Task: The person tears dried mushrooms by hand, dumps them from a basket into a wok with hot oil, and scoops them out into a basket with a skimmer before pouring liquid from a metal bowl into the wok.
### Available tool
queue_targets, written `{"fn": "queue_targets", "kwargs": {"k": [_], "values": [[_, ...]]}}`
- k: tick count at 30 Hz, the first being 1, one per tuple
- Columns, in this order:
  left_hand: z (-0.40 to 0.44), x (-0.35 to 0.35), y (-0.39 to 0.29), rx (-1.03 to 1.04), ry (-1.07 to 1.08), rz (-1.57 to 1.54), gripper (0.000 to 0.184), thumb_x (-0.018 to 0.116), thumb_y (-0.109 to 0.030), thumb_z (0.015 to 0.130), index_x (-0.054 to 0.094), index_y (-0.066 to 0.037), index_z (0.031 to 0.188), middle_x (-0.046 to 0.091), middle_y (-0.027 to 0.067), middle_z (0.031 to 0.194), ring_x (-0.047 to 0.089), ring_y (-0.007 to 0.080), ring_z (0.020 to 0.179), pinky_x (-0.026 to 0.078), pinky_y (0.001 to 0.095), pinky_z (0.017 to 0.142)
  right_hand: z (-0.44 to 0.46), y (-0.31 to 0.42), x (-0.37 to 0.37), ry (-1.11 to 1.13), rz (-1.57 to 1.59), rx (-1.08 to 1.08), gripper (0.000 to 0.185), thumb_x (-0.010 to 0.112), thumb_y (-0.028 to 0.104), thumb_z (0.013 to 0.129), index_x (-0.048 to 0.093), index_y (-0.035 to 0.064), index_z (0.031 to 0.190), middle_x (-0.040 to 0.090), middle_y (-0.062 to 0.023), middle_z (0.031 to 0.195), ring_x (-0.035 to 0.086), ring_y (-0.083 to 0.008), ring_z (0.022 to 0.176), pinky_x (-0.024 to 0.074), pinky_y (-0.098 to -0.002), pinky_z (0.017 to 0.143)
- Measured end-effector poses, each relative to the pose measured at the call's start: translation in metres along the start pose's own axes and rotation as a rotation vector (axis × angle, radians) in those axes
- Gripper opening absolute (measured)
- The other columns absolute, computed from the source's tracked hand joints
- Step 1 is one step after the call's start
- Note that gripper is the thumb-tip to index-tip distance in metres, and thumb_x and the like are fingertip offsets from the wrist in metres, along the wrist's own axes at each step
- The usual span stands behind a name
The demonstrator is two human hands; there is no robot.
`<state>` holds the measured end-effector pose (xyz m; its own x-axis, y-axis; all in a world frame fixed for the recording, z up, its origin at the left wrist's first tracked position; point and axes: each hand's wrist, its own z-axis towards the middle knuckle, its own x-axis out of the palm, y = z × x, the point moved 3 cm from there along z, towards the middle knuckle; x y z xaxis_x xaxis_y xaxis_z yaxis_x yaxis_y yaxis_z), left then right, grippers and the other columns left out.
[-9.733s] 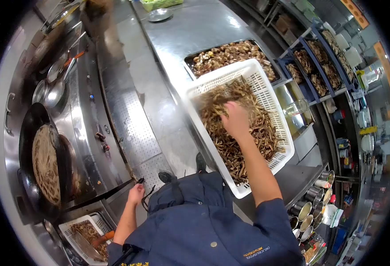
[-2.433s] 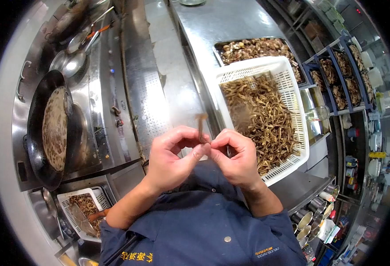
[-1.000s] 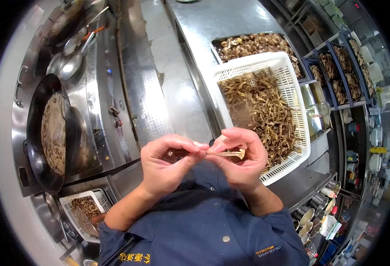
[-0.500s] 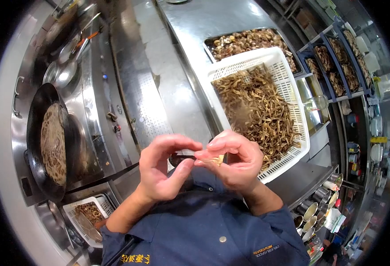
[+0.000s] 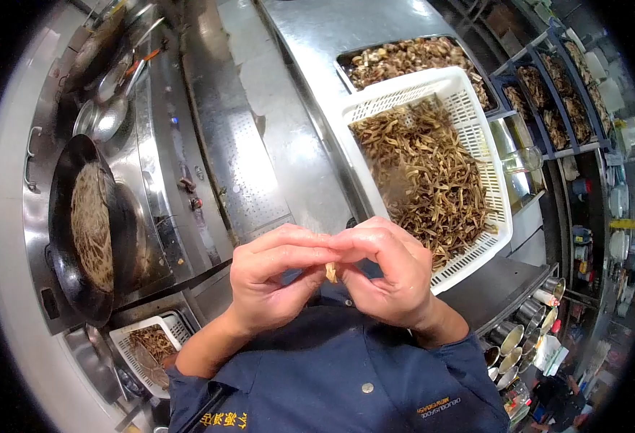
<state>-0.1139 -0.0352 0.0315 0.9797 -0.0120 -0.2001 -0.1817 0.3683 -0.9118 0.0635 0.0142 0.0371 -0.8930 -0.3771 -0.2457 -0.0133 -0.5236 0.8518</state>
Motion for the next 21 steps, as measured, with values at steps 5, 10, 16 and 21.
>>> {"fn": "queue_targets", "kwargs": {"k": [5, 10, 16, 21], "values": [[-0.003, 0.003, 0.002, -0.027, -0.075, -0.020, 0.019, 0.081, 0.007, 0.084, 0.077, 0.000, 0.101, 0.076, 0.0143, 0.104, 0.073, 0.0228, 0.090, 0.056, 0.0307, 0.076, 0.000, 0.000, 0.003, 0.028, 0.014, 0.003, 0.043, 0.074, -0.013, 0.075, 0.068, 0.0007, 0.115, 0.073, -0.0125, 0.093, 0.070, -0.0281, 0.079, 0.0567, -0.0361, 0.071], [-0.002, 0.005, 0.000, 0.050, -0.134, 0.089, 0.016, 0.082, 0.004, 0.086, 0.075, 0.000, 0.100, 0.075, 0.0122, 0.097, 0.070, 0.0216, 0.084, 0.054, 0.0306, 0.072, 0.004, 0.002, 0.001, 0.042, 0.002, 0.033, 0.043, 0.074, -0.011, 0.075, 0.068, 0.0020, 0.116, 0.073, -0.0122, 0.094, 0.069, -0.0281, 0.078, 0.0559, -0.0364, 0.070], [-0.006, 0.002, 0.001, 0.092, -0.281, 0.014, 0.011, 0.079, 0.002, 0.092, 0.075, 0.000, 0.102, 0.075, 0.0114, 0.094, 0.068, 0.0191, 0.081, 0.052, 0.0307, 0.070, 0.000, -0.004, 0.006, 0.103, 0.000, 0.114, 0.044, 0.075, -0.010, 0.077, 0.066, 0.0031, 0.118, 0.071, -0.0138, 0.092, 0.070, -0.0298, 0.081, 0.0561, -0.0368, 0.073], [0.005, -0.018, -0.010, 0.126, -0.325, 0.096, 0.006, 0.074, 0.001, 0.095, 0.069, 0.002, 0.098, 0.069, 0.0106, 0.084, 0.062, 0.0168, 0.075, 0.047, 0.0285, 0.070, -0.031, -0.045, 0.014, 0.159, -0.003, 0.246, 0.031, 0.074, 0.000, 0.085, 0.068, 0.0038, 0.115, 0.071, -0.0137, 0.092, 0.071, -0.0322, 0.084, 0.0562, -0.0394, 0.075]]}}
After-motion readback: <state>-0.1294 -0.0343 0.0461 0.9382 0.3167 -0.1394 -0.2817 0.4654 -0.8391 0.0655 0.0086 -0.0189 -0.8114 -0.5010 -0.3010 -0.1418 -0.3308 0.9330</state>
